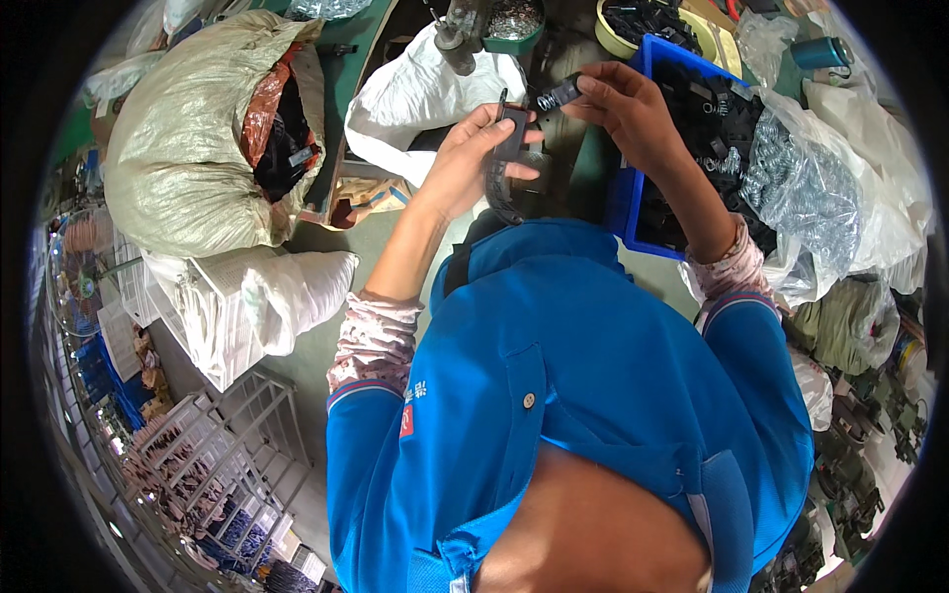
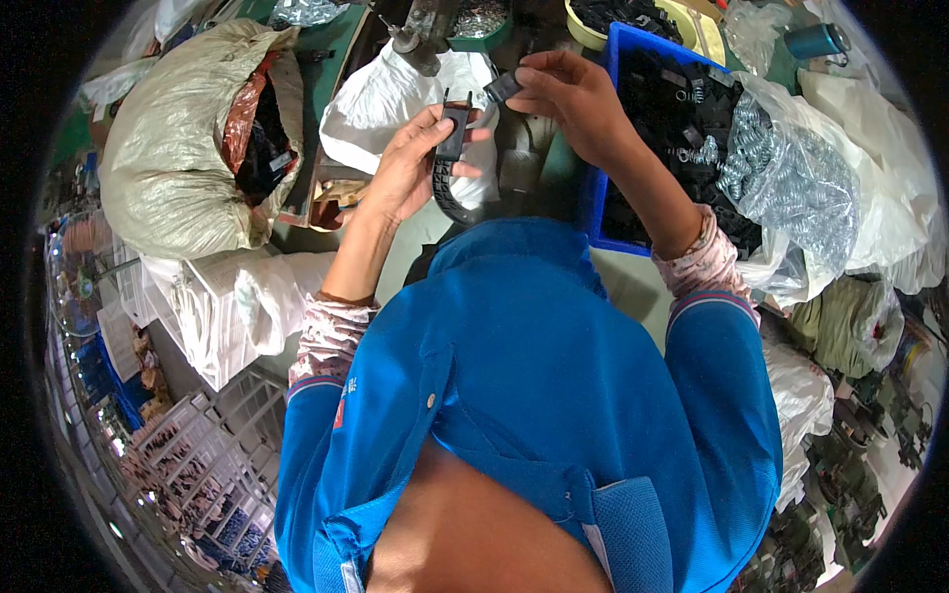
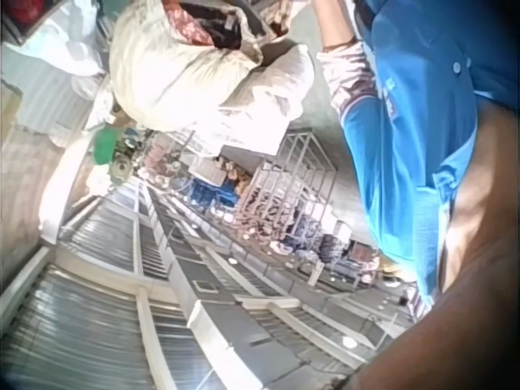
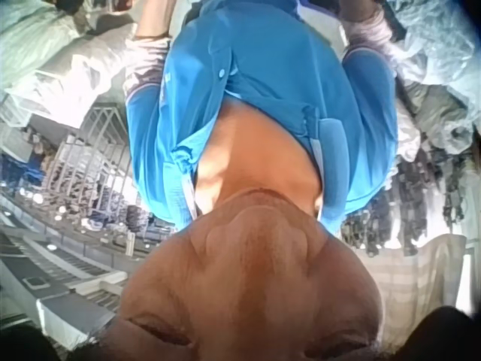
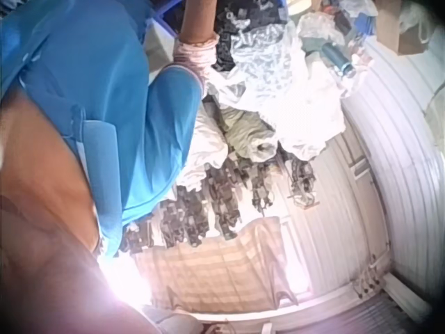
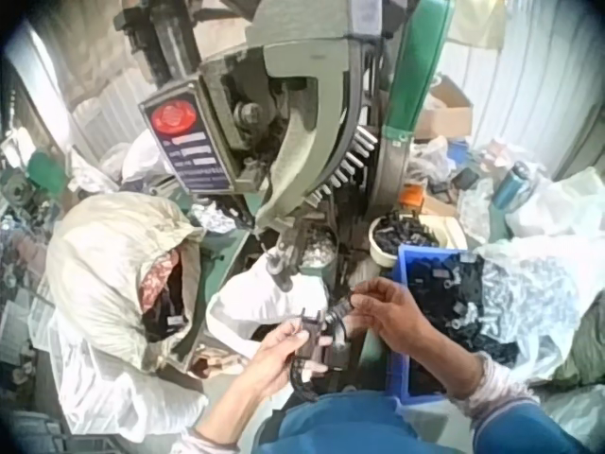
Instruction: The person repeatedly picks small black plastic components from a blue bin, inserts a metal pin into each, and presses the assembly into a machine to secure the pin. The finished parts are placed into a white sack. The process is repeated continuously.
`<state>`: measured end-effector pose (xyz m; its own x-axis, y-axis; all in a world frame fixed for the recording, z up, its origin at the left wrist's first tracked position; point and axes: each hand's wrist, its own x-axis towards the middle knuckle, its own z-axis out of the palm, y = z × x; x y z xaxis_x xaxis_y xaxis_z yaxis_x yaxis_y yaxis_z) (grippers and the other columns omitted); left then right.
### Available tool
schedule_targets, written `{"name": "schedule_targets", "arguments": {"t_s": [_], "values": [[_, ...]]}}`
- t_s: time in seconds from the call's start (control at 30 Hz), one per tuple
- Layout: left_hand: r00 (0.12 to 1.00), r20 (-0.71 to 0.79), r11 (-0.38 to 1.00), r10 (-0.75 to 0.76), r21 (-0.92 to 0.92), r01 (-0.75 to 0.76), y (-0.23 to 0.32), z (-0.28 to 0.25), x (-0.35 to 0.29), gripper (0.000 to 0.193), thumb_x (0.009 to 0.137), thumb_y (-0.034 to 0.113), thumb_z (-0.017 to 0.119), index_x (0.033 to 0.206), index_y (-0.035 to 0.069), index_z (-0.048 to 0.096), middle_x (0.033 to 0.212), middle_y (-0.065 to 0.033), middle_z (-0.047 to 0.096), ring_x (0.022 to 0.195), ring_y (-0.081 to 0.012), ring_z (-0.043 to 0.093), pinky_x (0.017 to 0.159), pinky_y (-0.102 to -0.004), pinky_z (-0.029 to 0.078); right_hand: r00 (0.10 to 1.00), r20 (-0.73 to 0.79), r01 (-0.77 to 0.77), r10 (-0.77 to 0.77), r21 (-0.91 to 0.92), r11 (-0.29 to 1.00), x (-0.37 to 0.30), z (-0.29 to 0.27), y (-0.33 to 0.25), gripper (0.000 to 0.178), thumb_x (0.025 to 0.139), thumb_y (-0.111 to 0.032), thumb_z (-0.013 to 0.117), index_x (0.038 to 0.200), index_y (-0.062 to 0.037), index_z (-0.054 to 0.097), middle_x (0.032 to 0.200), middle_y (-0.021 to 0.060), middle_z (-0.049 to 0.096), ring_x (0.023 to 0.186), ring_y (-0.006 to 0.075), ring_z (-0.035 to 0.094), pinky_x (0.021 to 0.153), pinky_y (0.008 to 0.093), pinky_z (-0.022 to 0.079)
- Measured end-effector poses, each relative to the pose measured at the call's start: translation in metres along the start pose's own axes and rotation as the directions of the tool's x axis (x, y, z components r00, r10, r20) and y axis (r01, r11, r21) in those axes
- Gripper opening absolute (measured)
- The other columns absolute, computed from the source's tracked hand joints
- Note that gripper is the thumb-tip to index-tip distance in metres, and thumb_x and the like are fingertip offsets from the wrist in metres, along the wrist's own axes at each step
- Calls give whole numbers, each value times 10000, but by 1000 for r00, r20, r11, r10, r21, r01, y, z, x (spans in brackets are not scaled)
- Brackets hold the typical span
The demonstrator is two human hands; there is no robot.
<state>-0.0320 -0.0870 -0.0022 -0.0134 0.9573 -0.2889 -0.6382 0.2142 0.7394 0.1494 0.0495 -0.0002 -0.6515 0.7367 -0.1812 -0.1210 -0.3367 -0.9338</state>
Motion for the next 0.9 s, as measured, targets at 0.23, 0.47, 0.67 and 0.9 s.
{"name": "schedule_targets", "arguments": {"t_s": [0.23,0.47,0.67,0.9], "values": [[996,84,983,-15,182,-1,-6,6,-7,357,920,96,524,1254,-10,451,1165,-156,583,993,-270,634,710,-350,586,993,98,73,-70,-34,997,5,4,-7,254,881,-149,628,1037,42,565,1016,128,567,926,201,614,812,312,565],[996,81,989,-43,145,31,-8,7,-11,388,920,116,538,1273,4,420,1177,-186,579,987,-286,636,712,-364,586,986,161,80,-49,-188,979,2,6,-9,263,857,-131,649,1015,67,578,967,124,602,852,189,636,759,293,564],[994,102,988,-36,154,20,-9,11,-11,381,923,131,537,1261,0,418,1162,-187,584,979,-278,637,702,-358,585,978,206,55,-10,-214,975,0,6,-2,266,858,-139,648,1023,58,577,910,117,627,842,178,640,737,285,555],[993,105,979,-56,200,34,-13,9,-7,319,927,138,532,1192,-14,442,1137,-180,593,959,-261,644,643,-323,569,974,226,55,6,-261,964,-4,4,5,203,864,-108,640,984,41,573,889,87,620,845,135,620,771,267,531]]}}
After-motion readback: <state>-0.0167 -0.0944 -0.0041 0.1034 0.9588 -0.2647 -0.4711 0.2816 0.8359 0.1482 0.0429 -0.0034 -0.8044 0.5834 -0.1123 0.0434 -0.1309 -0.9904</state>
